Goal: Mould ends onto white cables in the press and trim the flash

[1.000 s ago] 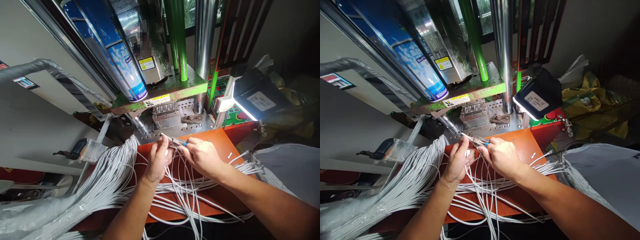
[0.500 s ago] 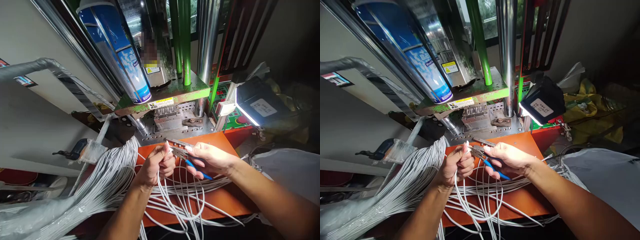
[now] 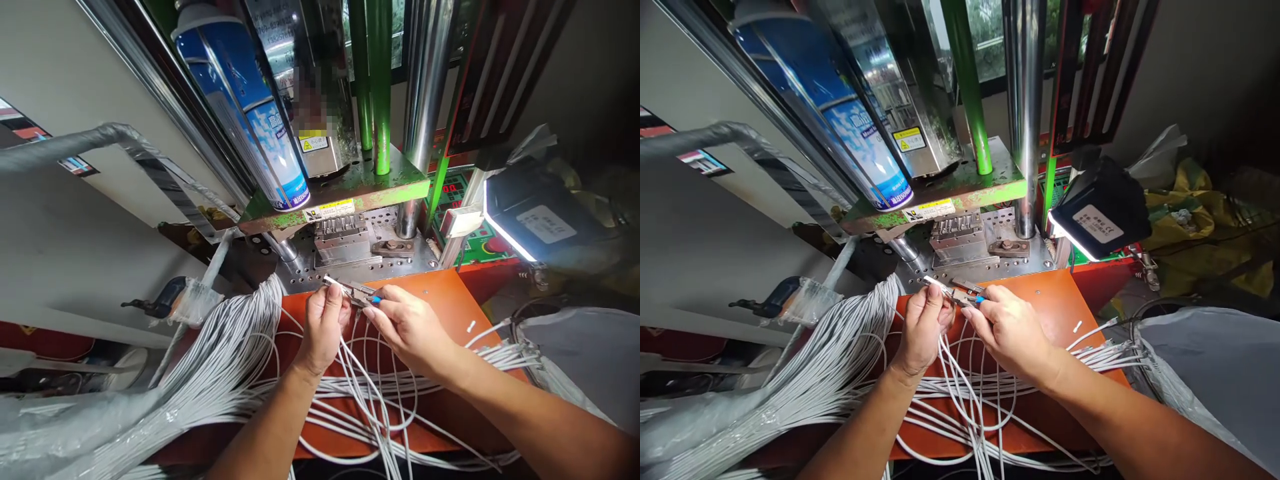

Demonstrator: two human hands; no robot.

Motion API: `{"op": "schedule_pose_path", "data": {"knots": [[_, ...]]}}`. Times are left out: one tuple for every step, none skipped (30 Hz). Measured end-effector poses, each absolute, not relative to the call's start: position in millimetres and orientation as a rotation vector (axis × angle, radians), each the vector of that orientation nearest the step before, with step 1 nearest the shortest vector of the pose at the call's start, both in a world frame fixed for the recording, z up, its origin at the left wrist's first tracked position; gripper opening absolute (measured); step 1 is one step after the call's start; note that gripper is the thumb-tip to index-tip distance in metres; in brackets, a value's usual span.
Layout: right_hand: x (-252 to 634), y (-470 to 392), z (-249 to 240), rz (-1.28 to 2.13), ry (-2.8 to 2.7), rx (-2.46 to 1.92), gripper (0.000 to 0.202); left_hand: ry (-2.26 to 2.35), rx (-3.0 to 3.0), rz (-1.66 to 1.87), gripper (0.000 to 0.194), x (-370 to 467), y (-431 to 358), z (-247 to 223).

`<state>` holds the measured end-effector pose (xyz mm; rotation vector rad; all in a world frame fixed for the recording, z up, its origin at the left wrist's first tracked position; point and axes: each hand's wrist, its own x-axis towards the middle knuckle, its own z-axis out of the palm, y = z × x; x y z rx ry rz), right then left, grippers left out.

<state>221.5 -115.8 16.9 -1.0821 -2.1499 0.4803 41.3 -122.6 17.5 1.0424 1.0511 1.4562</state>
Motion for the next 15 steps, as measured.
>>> {"op": "schedule_pose_path", "data": {"knots": [[220.6,-117.0,15.1,0.417,-2.159,-1.103,0.055,1.068,1.052,1.469,0.059,42.9,-122.7,16.8],[219.8,-117.9,13.6,0.366,-2.169,-1.115,0.055,1.080,1.063,1.481,0.060,44.3,-122.7,15.9],[219.2,-118.5,12.7,0.334,-2.177,-1.120,0.054,1.090,1.072,1.494,0.061,45.3,-122.7,15.0],[218.8,-119.0,12.3,0.316,-2.181,-1.122,0.054,1.096,1.081,1.505,0.061,45.7,-122.6,14.2],[218.6,-119.1,12.6,0.313,-2.179,-1.123,0.054,1.094,1.086,1.510,0.061,45.6,-122.5,13.6],[218.8,-118.9,13.7,0.334,-2.169,-1.123,0.054,1.082,1.086,1.501,0.060,44.8,-122.5,13.5],[219.5,-118.2,15.4,0.390,-2.147,-1.118,0.054,1.058,1.078,1.473,0.059,43.2,-122.5,14.1],[220.9,-117.1,17.8,0.523,-2.108,-1.110,0.055,1.021,1.056,1.424,0.058,40.8,-122.6,15.5],[222.8,-115.5,20.6,0.713,-2.059,-1.093,0.056,0.976,1.017,1.361,0.056,37.7,-122.8,17.8],[225.4,-113.6,23.6,0.919,-2.011,-1.066,0.059,0.919,0.965,1.285,0.055,33.8,-123.1,20.8],[228.3,-111.5,26.5,1.150,-1.961,-1.025,0.062,0.856,0.906,1.202,0.055,29.5,-123.5,24.2],[231.3,-109.5,29.0,1.400,-1.897,-0.967,0.065,0.788,0.851,1.116,0.057,25.1,-123.9,27.8],[234.3,-107.5,31.0,1.656,-1.819,-0.893,0.067,0.724,0.807,1.033,0.059,20.8,-124.3,31.0],[236.7,-105.7,32.3,1.889,-1.729,-0.810,0.068,0.670,0.779,0.962,0.061,17.0,-124.7,33.6],[238.5,-104.3,33.0,2.076,-1.632,-0.727,0.069,0.628,0.766,0.907,0.064,14.2,-124.9,35.4]]}}
